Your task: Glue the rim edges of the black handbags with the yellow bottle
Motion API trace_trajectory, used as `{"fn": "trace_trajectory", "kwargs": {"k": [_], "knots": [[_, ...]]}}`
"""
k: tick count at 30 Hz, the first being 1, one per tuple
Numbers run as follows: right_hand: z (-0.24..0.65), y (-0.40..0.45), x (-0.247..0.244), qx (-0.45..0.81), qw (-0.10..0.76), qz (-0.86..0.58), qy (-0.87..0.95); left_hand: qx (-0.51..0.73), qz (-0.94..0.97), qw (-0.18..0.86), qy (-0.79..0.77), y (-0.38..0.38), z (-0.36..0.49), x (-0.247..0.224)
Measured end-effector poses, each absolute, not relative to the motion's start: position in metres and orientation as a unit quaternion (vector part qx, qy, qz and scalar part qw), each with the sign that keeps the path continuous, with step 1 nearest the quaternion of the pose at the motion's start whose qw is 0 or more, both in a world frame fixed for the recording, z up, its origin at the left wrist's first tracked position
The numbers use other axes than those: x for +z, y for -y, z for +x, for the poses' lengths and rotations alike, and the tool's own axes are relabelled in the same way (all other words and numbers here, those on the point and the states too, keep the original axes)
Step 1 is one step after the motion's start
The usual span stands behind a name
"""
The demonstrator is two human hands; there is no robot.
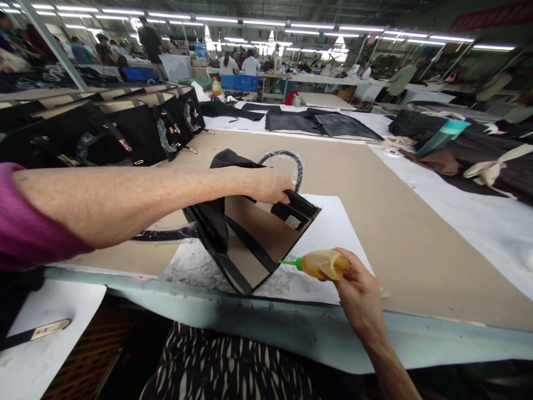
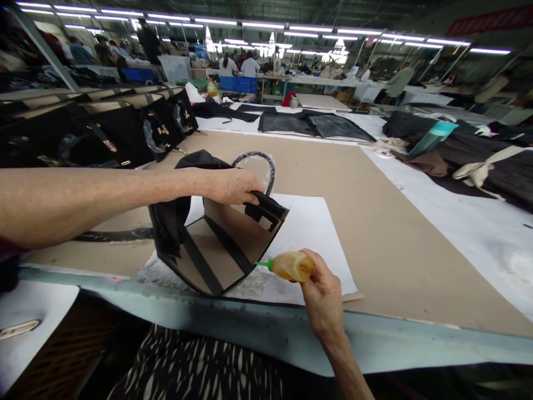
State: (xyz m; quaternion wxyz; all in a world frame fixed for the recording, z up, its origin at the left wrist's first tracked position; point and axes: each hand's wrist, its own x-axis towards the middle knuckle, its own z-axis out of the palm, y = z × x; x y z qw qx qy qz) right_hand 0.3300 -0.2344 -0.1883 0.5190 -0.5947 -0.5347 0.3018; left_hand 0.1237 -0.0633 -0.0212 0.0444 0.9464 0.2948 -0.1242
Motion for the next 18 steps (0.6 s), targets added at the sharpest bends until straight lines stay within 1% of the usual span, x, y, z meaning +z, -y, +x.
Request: {"fn": "trace_trajectory", "kwargs": {"k": [4,9,18], "knots": [[0.326,0.239,-0.193,0.302,0.501,-0.598,0.548,-0.128,0.943,0.052,-0.303,0.078,0.111,-0.014],[0.322,0.242,-0.186,0.322,0.479,-0.597,0.557,-0.146,0.938,0.054,-0.311,0.097,0.093,-0.006],[0.3,0.249,-0.147,0.29,0.348,-0.587,0.671,-0.112,0.937,0.043,-0.329,0.119,0.062,-0.01]]}}
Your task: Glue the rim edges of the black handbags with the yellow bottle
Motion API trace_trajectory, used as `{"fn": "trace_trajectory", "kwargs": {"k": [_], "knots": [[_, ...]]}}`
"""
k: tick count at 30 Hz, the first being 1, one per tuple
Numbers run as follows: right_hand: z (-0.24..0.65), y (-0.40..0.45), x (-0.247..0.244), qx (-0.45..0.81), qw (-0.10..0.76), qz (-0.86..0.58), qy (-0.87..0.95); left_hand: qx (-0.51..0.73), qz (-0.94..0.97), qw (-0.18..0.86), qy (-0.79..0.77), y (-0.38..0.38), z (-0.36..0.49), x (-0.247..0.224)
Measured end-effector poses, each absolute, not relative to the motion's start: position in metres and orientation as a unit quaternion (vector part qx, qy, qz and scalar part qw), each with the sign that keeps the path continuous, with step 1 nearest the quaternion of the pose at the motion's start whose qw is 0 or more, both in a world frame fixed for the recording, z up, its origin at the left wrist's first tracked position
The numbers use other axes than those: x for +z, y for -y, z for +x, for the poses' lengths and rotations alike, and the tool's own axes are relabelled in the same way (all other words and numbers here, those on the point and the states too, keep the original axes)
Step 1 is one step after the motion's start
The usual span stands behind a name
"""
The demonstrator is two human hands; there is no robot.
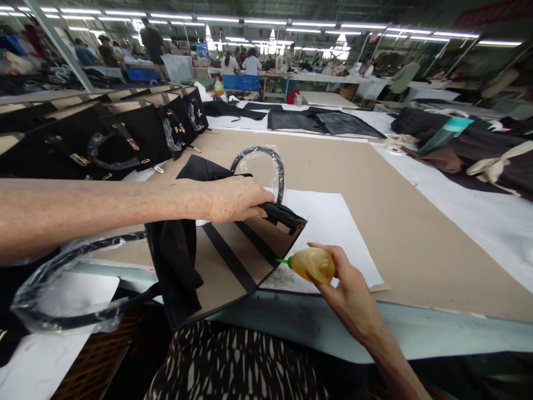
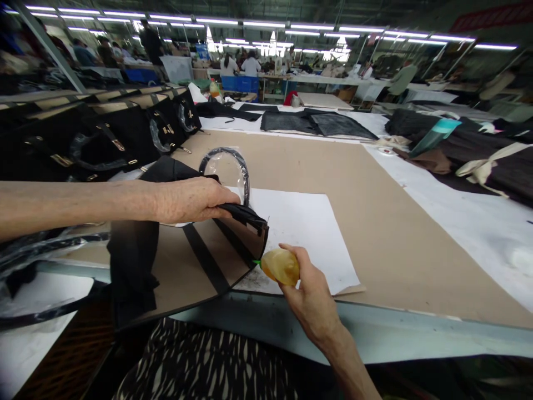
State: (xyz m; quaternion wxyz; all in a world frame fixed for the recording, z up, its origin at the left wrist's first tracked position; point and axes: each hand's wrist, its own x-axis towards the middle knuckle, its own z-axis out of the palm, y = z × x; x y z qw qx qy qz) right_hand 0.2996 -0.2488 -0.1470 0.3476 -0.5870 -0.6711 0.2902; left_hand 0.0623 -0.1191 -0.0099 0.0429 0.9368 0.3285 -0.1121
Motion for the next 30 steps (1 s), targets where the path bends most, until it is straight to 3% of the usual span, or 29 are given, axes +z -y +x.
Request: {"fn": "trace_trajectory", "kwargs": {"k": [5,10,15,22,30], "knots": [[0.291,0.248,-0.143,0.286,0.314,-0.586,0.69,-0.077,0.941,0.004,-0.331,0.124,0.057,-0.02],[0.292,0.242,-0.146,0.314,0.332,-0.584,0.671,-0.05,0.938,-0.015,-0.342,0.129,0.056,-0.027],[0.296,0.24,-0.153,0.353,0.384,-0.612,0.595,-0.033,0.938,-0.024,-0.343,0.133,0.053,-0.028],[0.299,0.235,-0.158,0.413,0.526,-0.56,0.489,-0.026,0.918,-0.094,-0.385,0.118,0.05,-0.018],[0.307,0.205,-0.169,0.385,0.558,-0.564,0.472,-0.015,0.924,-0.117,-0.365,0.106,0.05,-0.041]]}}
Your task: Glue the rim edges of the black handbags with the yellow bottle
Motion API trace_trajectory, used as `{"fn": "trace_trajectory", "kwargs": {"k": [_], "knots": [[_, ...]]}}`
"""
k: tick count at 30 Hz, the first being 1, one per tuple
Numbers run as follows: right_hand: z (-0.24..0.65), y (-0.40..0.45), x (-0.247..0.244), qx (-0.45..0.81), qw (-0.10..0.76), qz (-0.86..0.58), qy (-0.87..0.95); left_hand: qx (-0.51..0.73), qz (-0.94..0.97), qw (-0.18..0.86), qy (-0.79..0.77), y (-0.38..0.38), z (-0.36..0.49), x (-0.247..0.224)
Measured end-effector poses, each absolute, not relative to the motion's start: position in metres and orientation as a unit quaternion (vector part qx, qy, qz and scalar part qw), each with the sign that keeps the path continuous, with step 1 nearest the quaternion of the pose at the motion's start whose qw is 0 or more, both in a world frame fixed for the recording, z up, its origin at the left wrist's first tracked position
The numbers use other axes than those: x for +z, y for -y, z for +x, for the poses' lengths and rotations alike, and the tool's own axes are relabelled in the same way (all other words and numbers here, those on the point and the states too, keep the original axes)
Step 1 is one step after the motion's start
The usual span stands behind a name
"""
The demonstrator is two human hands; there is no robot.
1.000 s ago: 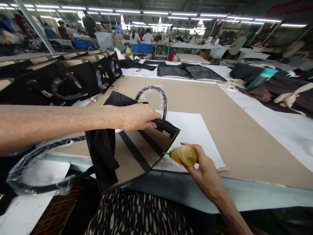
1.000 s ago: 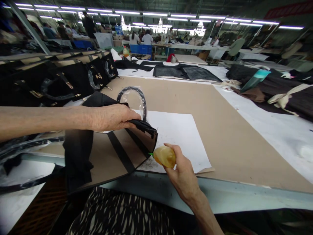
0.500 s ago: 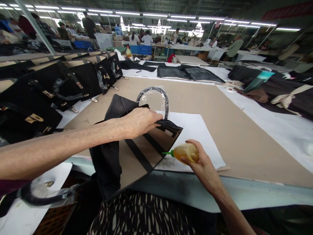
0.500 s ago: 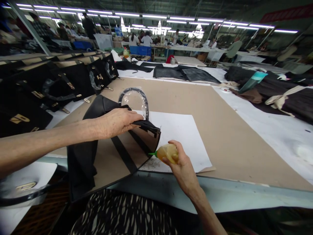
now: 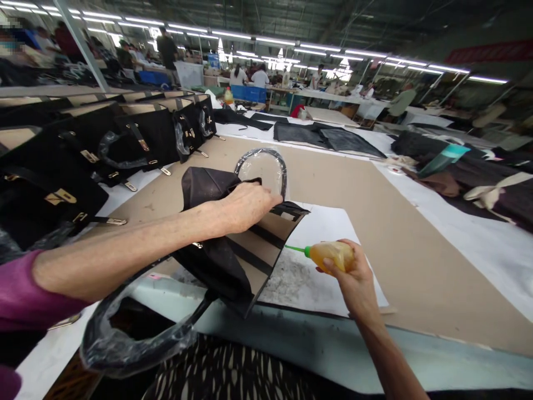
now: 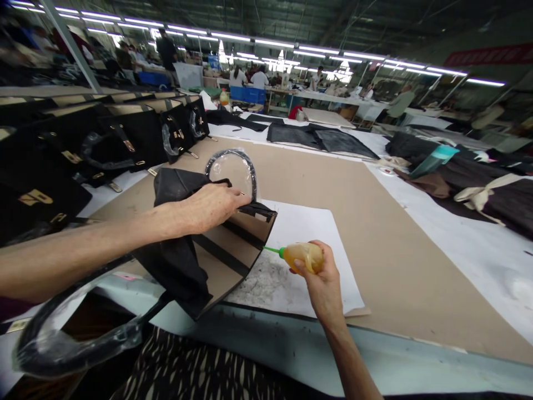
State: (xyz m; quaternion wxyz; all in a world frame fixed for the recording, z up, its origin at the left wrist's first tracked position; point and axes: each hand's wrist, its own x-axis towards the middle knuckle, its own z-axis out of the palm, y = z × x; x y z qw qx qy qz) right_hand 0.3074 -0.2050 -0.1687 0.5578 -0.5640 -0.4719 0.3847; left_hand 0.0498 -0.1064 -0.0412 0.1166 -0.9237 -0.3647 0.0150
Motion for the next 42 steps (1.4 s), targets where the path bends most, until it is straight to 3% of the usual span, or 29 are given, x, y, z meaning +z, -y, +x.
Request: {"fn": "trace_trajectory", "kwargs": {"k": [14,42], "knots": [[0.309,0.167,-0.18,0.378,0.565,-0.555,0.48,0.005,-0.915,0.125,0.383,0.111,0.048,-0.051],[0.314,0.181,-0.209,0.47,0.562,-0.542,0.411,-0.031,-0.911,0.162,0.377,0.137,0.033,-0.073]]}}
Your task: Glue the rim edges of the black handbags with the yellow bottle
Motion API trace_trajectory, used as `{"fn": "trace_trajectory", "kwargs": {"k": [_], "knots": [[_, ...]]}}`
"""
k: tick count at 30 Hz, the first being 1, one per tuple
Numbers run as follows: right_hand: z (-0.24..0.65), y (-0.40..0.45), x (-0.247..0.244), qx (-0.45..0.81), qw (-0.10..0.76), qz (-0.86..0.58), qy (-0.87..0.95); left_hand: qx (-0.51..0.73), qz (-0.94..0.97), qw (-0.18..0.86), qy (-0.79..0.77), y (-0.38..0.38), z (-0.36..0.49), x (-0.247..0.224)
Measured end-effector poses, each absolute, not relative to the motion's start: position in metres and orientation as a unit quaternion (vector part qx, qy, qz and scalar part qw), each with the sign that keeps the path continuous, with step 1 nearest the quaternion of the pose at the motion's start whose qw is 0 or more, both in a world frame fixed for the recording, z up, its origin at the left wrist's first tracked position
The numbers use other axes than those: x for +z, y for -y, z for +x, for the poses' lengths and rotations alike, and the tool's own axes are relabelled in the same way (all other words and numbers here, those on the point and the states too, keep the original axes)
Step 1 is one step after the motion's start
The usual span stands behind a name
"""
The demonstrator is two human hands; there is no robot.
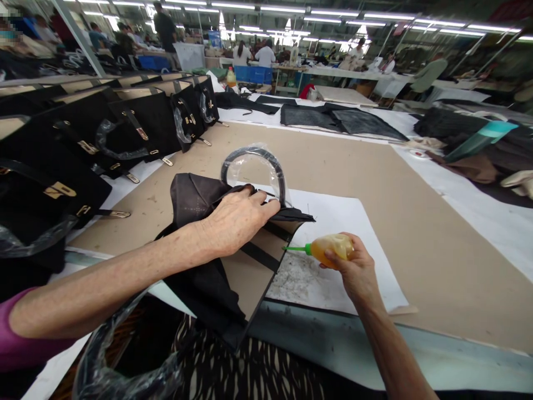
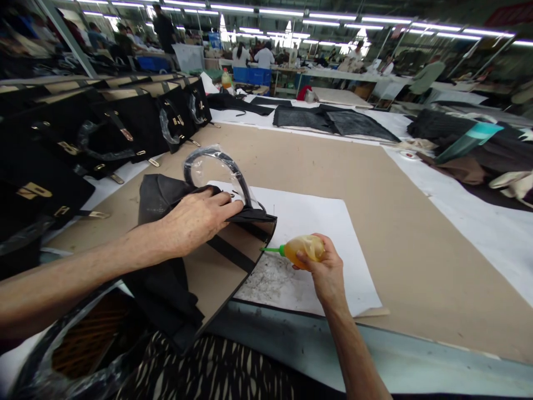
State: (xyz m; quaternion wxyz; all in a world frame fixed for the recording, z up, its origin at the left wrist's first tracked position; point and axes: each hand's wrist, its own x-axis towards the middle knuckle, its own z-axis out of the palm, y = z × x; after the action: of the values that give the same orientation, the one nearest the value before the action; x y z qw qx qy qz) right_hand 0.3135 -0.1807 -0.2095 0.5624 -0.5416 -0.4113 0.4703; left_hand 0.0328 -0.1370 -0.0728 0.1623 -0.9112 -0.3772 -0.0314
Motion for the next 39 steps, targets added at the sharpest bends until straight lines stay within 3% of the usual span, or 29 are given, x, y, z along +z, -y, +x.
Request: {"fn": "trace_trajectory", "kwargs": {"k": [39], "knots": [[0.288,0.23,-0.198,0.56,0.534,-0.548,0.318,-0.002,-0.9,0.138,0.414,0.167,0.023,-0.081]]}}
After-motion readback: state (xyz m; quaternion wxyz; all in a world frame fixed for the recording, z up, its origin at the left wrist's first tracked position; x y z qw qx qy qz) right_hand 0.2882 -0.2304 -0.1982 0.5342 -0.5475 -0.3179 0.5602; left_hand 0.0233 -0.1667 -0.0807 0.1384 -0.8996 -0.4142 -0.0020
